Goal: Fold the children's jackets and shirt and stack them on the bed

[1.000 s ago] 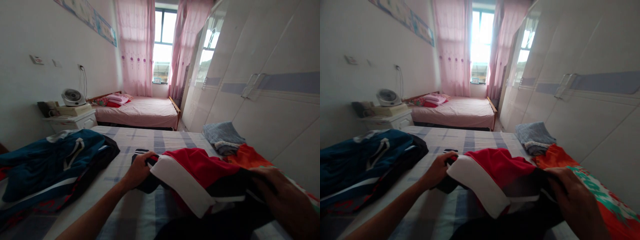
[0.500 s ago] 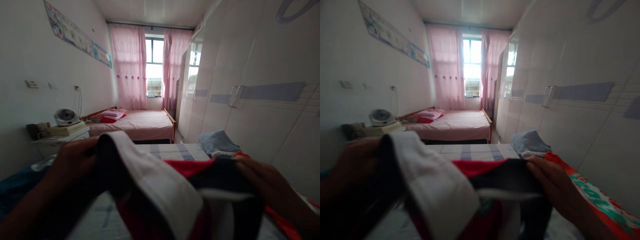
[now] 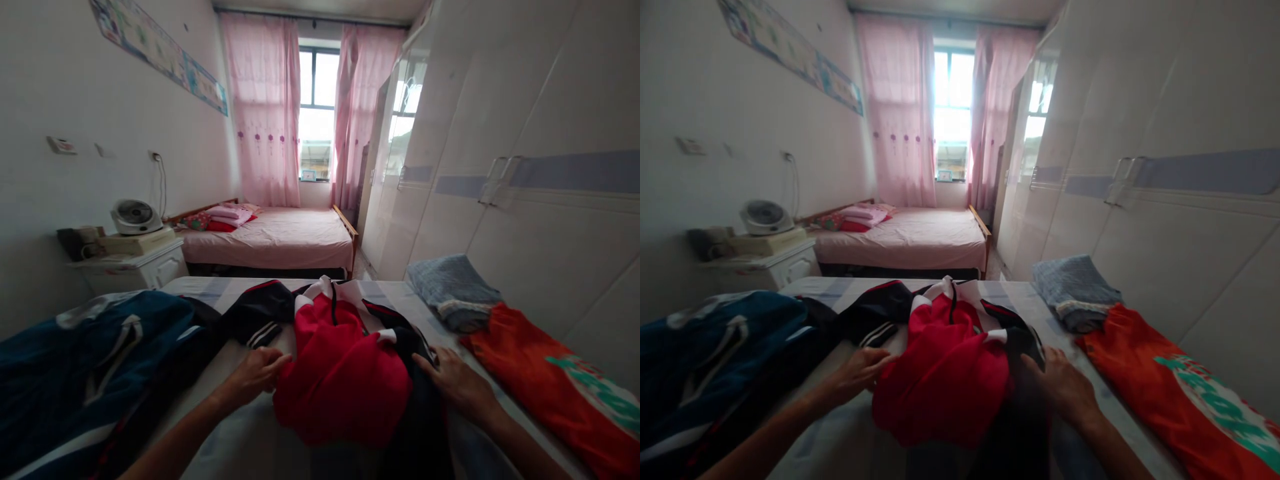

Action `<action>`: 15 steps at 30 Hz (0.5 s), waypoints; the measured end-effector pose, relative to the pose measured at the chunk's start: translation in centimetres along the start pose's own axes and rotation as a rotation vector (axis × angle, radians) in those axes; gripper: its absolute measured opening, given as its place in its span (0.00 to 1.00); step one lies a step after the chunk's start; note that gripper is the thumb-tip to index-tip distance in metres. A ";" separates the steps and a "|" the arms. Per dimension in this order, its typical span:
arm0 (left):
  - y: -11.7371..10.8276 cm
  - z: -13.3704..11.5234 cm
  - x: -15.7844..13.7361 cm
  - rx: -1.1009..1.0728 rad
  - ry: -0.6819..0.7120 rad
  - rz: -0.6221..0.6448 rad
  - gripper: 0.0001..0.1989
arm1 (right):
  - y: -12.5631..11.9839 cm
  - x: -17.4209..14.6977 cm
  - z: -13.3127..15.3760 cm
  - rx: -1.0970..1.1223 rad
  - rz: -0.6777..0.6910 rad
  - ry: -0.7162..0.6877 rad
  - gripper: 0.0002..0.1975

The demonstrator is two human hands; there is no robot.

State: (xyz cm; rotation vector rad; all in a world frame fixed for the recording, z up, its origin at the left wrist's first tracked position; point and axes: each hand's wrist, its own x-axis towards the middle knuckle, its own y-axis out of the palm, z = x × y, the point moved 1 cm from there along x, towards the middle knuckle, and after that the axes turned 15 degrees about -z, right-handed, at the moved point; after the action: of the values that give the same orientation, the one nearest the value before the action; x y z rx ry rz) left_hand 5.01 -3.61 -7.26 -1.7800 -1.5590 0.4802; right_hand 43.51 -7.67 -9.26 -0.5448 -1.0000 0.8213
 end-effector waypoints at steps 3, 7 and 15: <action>0.8 -0.8 -1.0 -0.502 -0.081 0.203 0.16 | 0.7 -1.5 -0.7 -0.092 0.152 -0.012 0.11; 1.6 -2.7 -0.9 -0.748 -0.209 0.286 0.12 | -0.1 1.0 -0.7 -0.124 0.170 -0.128 0.14; 4.8 -3.4 0.5 -0.807 -0.235 0.037 0.13 | -4.7 4.0 1.0 -0.182 -0.224 0.004 0.21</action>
State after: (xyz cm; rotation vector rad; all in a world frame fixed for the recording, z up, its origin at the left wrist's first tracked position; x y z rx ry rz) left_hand 10.85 -4.14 -8.29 -2.4082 -2.0708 0.0577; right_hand 45.46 -7.19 -3.33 -0.5768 -1.1167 0.5333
